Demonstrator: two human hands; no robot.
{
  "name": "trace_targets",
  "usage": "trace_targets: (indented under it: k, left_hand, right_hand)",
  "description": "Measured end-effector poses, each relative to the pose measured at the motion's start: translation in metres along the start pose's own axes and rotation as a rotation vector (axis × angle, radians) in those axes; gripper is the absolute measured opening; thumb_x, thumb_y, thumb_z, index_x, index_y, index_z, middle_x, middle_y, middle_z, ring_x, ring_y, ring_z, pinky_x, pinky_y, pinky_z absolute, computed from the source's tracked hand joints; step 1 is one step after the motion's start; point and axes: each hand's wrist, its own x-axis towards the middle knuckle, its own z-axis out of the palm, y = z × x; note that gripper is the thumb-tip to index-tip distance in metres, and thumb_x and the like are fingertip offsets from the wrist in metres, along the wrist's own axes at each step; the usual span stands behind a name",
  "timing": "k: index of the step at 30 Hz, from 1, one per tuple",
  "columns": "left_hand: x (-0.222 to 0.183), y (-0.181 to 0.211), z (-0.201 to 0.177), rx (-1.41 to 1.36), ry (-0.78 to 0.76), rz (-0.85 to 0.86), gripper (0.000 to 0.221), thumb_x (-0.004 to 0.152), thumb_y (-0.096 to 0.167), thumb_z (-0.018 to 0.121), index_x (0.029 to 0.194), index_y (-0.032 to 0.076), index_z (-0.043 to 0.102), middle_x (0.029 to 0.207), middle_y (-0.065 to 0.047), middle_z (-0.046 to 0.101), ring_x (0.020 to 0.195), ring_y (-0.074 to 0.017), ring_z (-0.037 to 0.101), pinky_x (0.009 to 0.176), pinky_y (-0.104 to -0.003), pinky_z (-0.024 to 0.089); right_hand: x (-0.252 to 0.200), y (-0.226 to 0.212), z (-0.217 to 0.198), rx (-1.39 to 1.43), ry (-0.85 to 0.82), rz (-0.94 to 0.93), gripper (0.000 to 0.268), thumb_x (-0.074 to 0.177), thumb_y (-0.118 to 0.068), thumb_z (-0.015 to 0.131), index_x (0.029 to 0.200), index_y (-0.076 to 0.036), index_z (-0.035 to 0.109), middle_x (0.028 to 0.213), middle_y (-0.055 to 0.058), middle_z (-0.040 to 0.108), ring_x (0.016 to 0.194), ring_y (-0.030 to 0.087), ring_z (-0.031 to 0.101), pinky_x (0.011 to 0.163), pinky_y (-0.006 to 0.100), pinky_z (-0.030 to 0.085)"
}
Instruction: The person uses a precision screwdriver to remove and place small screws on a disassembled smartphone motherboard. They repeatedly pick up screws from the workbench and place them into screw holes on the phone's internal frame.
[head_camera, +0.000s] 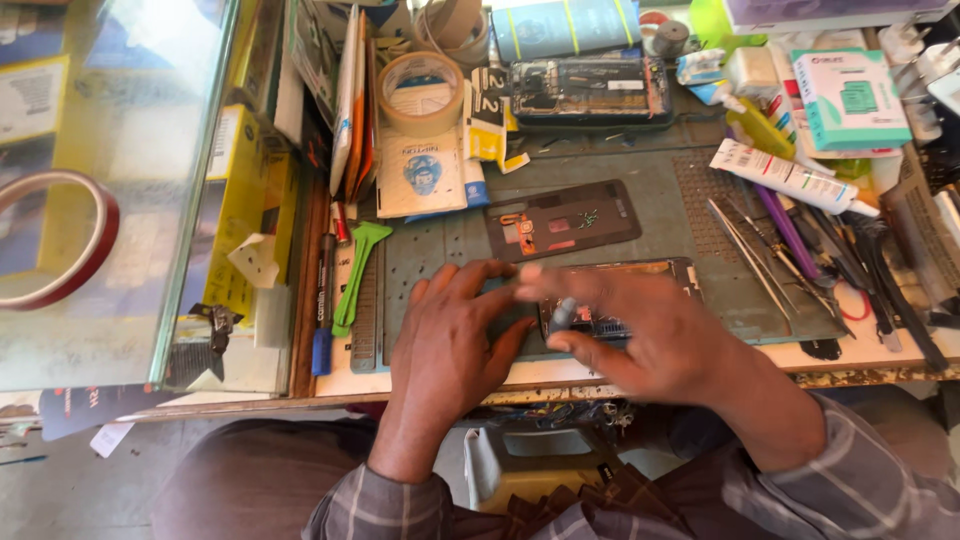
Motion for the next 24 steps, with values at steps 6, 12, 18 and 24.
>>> trace_targets:
  k: [6, 12, 18, 24]
  left_hand:
    - [0.002, 0.001, -0.001, -0.012, -0.021, 0.000, 0.038, 0.080, 0.025, 0.077, 0.118, 0.018, 0.077, 0.122, -0.005, 0.067, 0.107, -0.0305, 0.061, 0.087, -0.045, 0.043]
    - [0.003, 0.000, 0.000, -0.007, 0.011, 0.021, 0.037, 0.080, 0.027, 0.079, 0.115, 0.016, 0.076, 0.124, -0.005, 0.067, 0.108, -0.0316, 0.060, 0.090, -0.045, 0.043]
    - [0.004, 0.001, 0.000, -0.007, -0.025, 0.007, 0.035, 0.079, 0.027, 0.079, 0.113, 0.016, 0.076, 0.124, -0.005, 0.067, 0.107, -0.0312, 0.061, 0.089, -0.045, 0.043]
    - [0.005, 0.001, 0.000, 0.011, -0.026, 0.006, 0.037, 0.078, 0.027, 0.079, 0.113, 0.016, 0.076, 0.124, -0.004, 0.067, 0.108, -0.0309, 0.060, 0.089, -0.045, 0.043]
  right_hand:
    - [0.002, -0.006, 0.001, -0.150, 0.047, 0.051, 0.066, 0.082, -0.021, 0.086, 0.140, -0.012, 0.055, 0.126, 0.013, 0.074, 0.087, 0.023, 0.075, 0.075, 0.034, 0.061]
    - [-0.001, -0.006, -0.001, -0.171, 0.073, 0.007, 0.068, 0.084, -0.024, 0.086, 0.143, -0.014, 0.055, 0.119, 0.011, 0.073, 0.092, 0.027, 0.075, 0.076, 0.037, 0.060]
    - [-0.003, -0.006, 0.000, -0.195, 0.058, 0.000, 0.064, 0.087, -0.021, 0.085, 0.143, -0.013, 0.055, 0.109, 0.007, 0.075, 0.093, 0.025, 0.076, 0.077, 0.037, 0.061]
    - [-0.008, -0.002, 0.001, 0.012, 0.061, 0.016, 0.057, 0.092, -0.010, 0.079, 0.143, -0.013, 0.055, 0.111, 0.003, 0.076, 0.099, 0.019, 0.079, 0.086, 0.034, 0.064]
